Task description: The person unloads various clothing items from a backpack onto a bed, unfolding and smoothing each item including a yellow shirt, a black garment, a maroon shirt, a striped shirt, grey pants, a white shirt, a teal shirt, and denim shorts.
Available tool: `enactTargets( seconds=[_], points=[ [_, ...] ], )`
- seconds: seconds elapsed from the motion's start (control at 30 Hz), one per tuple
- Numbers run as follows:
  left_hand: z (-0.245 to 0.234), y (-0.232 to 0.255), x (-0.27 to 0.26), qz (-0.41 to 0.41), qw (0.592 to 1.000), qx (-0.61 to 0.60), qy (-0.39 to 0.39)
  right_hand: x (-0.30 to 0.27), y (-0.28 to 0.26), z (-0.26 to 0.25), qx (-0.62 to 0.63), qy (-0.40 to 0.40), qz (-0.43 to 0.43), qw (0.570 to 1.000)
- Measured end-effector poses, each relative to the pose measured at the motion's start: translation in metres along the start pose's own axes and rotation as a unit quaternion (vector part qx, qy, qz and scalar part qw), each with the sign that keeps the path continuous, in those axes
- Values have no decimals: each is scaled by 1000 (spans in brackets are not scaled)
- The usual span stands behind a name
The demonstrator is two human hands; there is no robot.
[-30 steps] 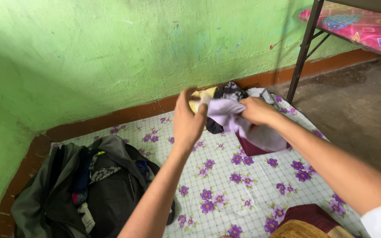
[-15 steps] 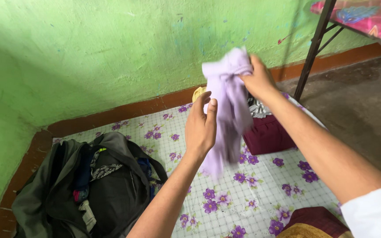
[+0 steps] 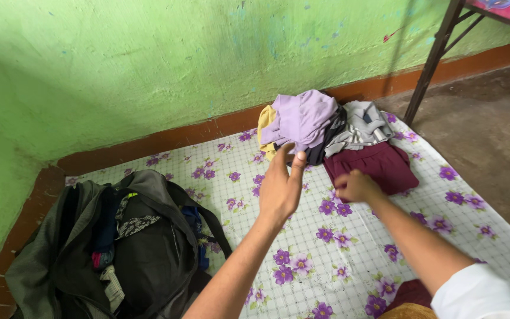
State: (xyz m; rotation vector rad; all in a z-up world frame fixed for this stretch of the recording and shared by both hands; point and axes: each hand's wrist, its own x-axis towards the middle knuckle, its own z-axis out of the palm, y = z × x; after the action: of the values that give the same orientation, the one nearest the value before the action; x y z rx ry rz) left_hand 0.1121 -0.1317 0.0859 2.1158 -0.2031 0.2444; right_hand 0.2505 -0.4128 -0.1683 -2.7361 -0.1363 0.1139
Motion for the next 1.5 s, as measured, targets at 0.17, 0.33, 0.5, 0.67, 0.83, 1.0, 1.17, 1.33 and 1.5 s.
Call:
enactTargets(
  seconds=[0.17, 0.33, 0.5, 0.67, 0.83, 1.0, 1.17, 1.33, 1.5],
  points=[
    [8, -12, 2, 1, 1000, 7, -7, -18, -23, 44, -19, -18, 187, 982],
    [9, -15, -1, -19, 999, -2, -25, 13, 11, 65, 83, 163, 164, 969],
    [14, -10, -3, -24, 999, -6, -29, 15, 15, -3, 284, 279, 163, 903],
    [16, 3, -4, -5, 1000, 0, -21, -12, -47, -134, 423, 247, 1, 872],
    [6, 14, 19, 38, 997, 22, 58, -85, -142, -294, 414, 260, -194, 850],
    [-26, 23, 43, 169, 984, -21, 49, -119, -204, -350, 356, 245, -323, 842],
    [-55, 41, 47, 39, 993, -107, 33, -118, -216, -330, 339, 243, -320, 851],
    [-100, 83, 55, 144, 961, -69, 227, -135, -241, -302, 247, 166, -329, 896],
    [-106, 129, 37, 352, 910, -62, 211, -129, -263, -254, 271, -95, -2, 958]
  ],
)
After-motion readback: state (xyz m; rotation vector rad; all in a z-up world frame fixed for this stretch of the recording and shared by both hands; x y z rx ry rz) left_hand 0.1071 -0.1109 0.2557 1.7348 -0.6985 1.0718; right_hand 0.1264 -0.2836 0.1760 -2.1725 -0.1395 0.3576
